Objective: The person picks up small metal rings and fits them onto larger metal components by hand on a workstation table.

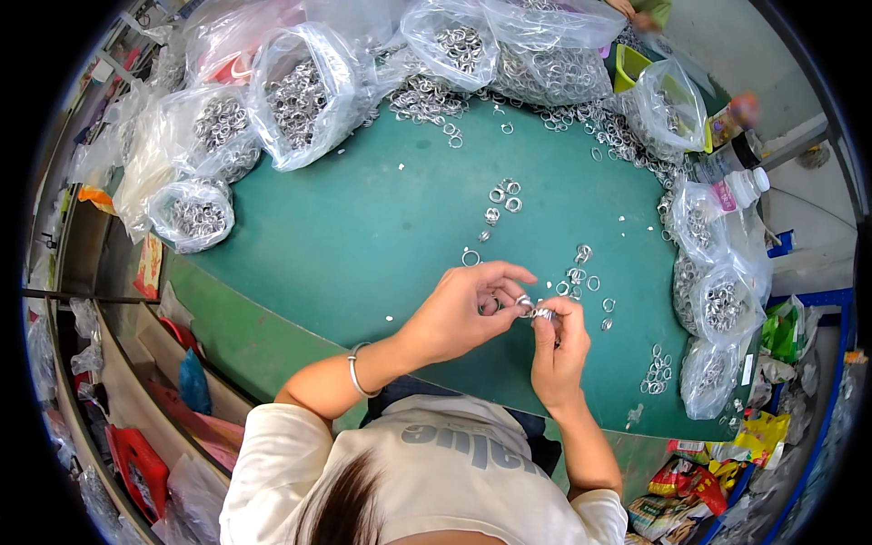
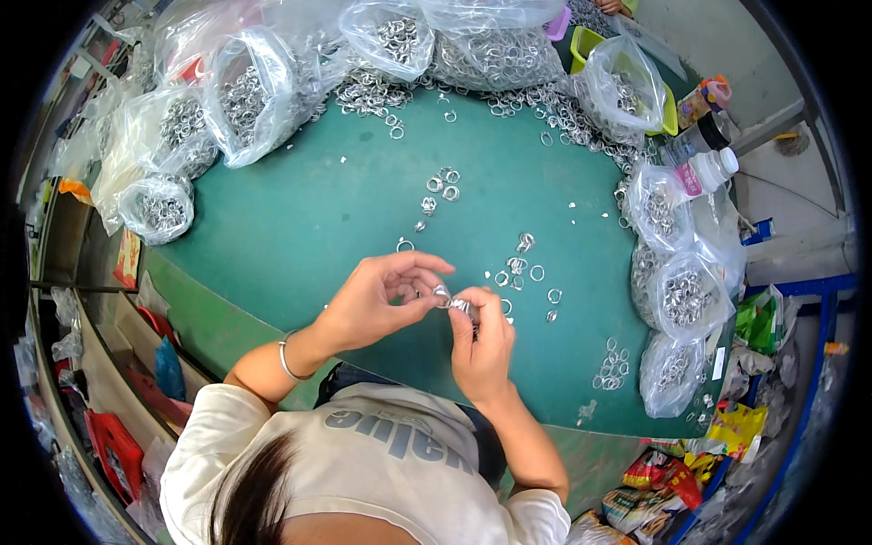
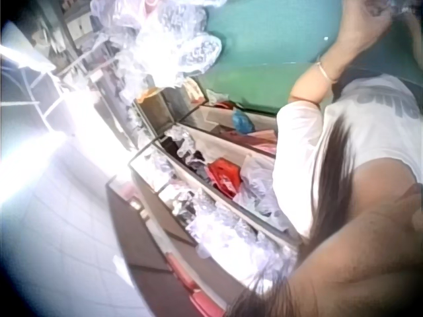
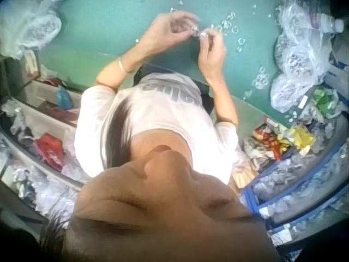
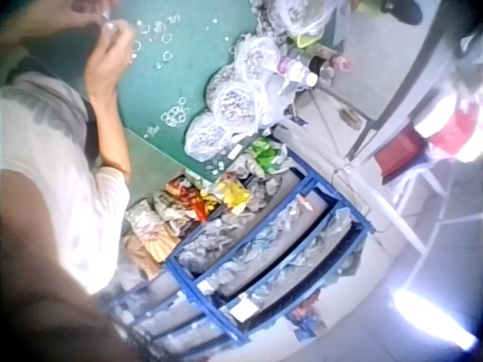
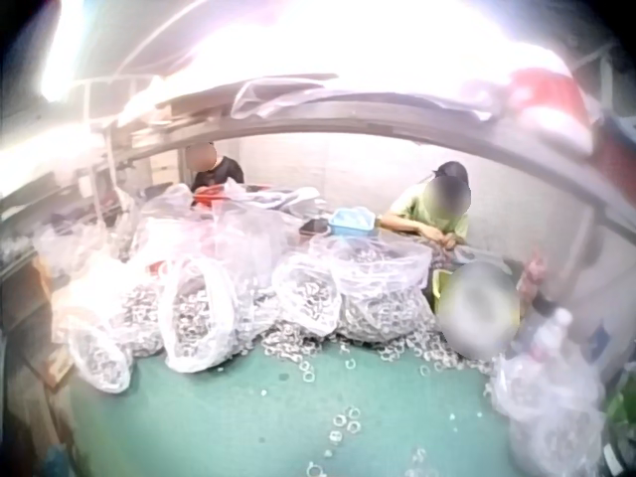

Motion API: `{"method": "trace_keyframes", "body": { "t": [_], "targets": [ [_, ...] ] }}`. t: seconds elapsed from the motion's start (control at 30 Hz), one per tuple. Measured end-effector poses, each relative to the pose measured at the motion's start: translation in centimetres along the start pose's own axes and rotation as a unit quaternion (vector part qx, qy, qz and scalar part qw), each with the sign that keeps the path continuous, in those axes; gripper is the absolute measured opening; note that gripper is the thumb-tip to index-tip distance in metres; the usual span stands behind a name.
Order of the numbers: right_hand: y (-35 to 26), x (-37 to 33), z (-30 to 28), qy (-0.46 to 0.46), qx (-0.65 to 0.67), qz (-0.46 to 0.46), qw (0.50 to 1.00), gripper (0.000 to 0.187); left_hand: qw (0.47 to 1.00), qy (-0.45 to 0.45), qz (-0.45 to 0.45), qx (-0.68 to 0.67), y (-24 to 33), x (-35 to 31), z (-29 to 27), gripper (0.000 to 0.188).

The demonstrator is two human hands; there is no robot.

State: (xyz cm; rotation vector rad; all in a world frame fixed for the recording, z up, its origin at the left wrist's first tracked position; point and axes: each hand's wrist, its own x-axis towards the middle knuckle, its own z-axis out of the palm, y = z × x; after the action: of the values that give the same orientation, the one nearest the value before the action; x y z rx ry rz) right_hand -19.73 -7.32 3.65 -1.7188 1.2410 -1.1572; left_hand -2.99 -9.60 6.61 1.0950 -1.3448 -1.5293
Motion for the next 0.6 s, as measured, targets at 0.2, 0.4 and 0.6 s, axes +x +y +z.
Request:
{"method": "trace_keyframes", "body": {
  "t": [0.2, 0.4, 0.6],
  "targets": [
    [-0.9, 0.8, -0.6, -0.037, 0.05, -0.072, 0.995, 0.012, 0.994, -0.093, -0.032, -0.048, 0.8, 0.5, -1.8, 0.03],
    [-1.5, 1.0, -0.5, -0.038, -0.024, -0.175, 0.983, 0.016, 0.983, -0.128, 0.003, 0.135, 3.1, 0.4, -2.5, 0.023],
    [-2.0, 1.0, -1.2, -0.033, -0.024, -0.155, 0.987, 0.015, 0.997, -0.073, 0.0, -0.015, 1.0, -0.4, -1.9, 0.019]
  ]
}}
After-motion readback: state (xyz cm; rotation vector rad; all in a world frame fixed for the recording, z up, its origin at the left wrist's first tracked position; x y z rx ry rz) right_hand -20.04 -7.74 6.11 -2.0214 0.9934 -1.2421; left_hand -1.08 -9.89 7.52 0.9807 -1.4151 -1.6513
